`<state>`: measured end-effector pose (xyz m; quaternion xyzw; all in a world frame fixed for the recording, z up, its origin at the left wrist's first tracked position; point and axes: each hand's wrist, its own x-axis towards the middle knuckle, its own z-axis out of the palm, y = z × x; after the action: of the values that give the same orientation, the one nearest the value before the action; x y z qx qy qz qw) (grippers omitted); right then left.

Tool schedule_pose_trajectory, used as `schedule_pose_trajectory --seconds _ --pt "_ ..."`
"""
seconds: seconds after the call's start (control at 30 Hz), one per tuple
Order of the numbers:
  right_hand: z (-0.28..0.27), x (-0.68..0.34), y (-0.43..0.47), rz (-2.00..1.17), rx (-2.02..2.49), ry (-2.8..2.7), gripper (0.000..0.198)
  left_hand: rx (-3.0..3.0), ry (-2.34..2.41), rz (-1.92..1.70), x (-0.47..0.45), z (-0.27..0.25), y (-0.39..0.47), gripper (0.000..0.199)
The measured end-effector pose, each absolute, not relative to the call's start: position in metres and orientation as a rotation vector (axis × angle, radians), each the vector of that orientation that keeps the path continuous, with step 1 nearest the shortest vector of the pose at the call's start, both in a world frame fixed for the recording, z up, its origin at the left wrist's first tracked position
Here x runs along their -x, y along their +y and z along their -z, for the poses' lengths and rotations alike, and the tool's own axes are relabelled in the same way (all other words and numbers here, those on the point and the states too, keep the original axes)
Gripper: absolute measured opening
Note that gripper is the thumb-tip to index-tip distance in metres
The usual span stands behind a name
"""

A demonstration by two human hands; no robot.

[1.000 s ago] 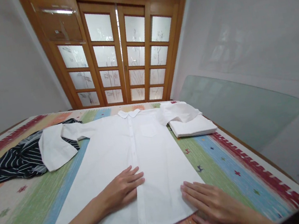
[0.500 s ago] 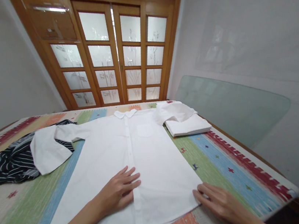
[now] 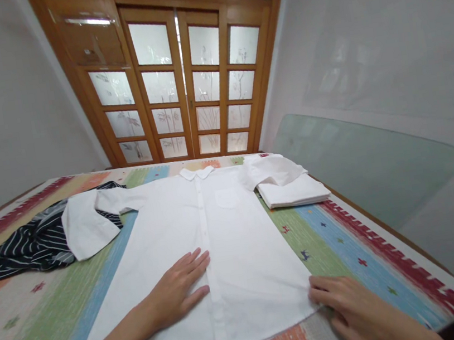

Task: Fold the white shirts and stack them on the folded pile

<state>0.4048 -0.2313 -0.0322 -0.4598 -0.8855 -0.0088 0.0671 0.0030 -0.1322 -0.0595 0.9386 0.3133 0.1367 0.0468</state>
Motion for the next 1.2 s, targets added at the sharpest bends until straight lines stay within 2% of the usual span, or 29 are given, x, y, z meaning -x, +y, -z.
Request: schedule_pose_trajectory --seconds 0.1,0.17,0.33,0.43,0.5,0.7,0.97,1.2 --pt "0.021 -0.399 -0.221 -0.152 1.388 -2.764 0.012 -2.866 1.19 -0.397 0.018 0.066 -0.133 0.067" --pt "0.016 -0.391 -0.208 -0.163 1.392 -2.802 0.011 -2.852 1.345 -0.394 0.034 0.073 -0.133 0.067" --pt "0.015 -0.359 -0.161 -0.057 1.248 -2.806 0.026 -2.706 1.818 -0.401 0.068 0.094 -0.14 0.069" --pt "0.018 -0.331 -0.127 -0.162 1.089 -2.767 0.028 -2.637 1.993 -0.405 0.079 0.1 -0.153 0.07" --pt "0.023 -0.311 -0.102 -0.241 1.006 -2.757 0.031 -2.635 2.027 -0.402 0.083 0.101 -0.163 0.071" --pt "0.046 -0.243 -0.027 -0.25 0.994 -2.776 0.061 -2.692 2.019 -0.41 0.085 0.099 -0.183 0.073" --pt "0.059 -0.178 0.028 -0.168 1.281 -2.732 0.073 -2.765 2.012 -0.402 0.085 0.095 -0.195 0.079" --pt "0.059 -0.177 0.008 -0.066 1.116 -2.824 0.074 -2.746 2.008 -0.415 0.086 0.096 -0.196 0.079"
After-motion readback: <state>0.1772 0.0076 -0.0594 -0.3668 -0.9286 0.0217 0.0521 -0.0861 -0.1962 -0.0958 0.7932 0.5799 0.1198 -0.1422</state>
